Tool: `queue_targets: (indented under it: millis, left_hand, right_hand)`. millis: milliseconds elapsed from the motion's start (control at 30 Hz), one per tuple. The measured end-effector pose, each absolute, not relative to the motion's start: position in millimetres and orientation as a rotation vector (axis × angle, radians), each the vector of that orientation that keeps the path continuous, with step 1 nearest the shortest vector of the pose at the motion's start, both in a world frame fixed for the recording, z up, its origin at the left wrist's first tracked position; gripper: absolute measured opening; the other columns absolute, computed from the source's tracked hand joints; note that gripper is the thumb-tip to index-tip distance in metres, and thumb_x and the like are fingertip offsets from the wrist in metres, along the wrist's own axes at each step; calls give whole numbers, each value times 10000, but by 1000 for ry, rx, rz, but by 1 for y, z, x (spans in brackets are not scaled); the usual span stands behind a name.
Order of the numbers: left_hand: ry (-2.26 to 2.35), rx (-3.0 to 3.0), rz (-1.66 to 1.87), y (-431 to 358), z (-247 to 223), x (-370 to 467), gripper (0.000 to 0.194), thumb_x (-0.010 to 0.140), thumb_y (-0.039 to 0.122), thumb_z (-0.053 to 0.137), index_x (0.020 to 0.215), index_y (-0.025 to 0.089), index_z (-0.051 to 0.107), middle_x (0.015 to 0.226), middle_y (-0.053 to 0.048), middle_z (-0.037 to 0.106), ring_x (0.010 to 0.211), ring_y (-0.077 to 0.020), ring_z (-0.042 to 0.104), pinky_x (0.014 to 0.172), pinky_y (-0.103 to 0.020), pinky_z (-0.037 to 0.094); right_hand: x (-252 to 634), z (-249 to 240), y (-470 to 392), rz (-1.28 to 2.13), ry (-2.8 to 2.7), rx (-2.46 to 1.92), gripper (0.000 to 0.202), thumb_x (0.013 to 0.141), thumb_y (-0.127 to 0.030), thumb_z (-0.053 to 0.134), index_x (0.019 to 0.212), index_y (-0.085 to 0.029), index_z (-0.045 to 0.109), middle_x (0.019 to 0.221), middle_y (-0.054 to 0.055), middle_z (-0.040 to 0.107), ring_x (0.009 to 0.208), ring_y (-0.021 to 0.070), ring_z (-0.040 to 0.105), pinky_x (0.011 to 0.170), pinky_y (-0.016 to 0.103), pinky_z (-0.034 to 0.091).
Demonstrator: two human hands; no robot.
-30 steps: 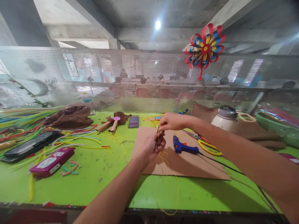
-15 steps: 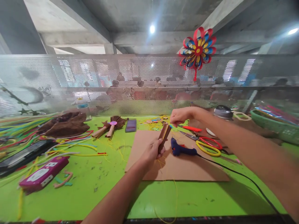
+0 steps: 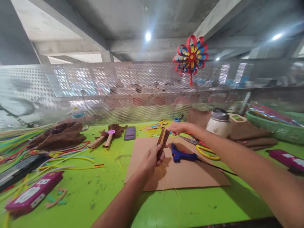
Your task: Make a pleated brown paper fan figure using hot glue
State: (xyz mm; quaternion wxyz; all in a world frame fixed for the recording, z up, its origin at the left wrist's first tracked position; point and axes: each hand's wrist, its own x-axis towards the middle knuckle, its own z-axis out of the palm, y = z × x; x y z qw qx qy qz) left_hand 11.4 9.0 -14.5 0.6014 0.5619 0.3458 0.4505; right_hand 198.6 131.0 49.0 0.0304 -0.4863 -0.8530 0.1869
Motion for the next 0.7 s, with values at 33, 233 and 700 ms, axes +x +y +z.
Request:
queue_targets:
  millis: [33,233,700]
  left_hand:
    - [783,1280,1080,10,-14,10,319,838,391,407,942,124,548,513,62,390,402,-47,283,398,-178,186]
    - [741,1069,1284,22,-11,-2,306,804,423,517,919,140,535,616,27,514,468,-48,429,403,-154,248]
    - [774,899,1287,30,-13,-1,186,845,269,475,917,124,567,887,-113,656,731,-154,641,394,-154,340]
  right_hand:
    - [193,42,129,511,-2612,-1481,350,871,-200,351,831,-92,682,538,39,585,469,101,451,505,205,365]
    - [155,2,99,174,-2488,-1385,393,928,-236,293,830,-92,646,805,122,662,692,148,544,603,232,335]
    - [136,-26,-1,-176,-2701,-1350,196,773,-231,507,918,-116,572,821,131,657,734,237,616,608,290,361]
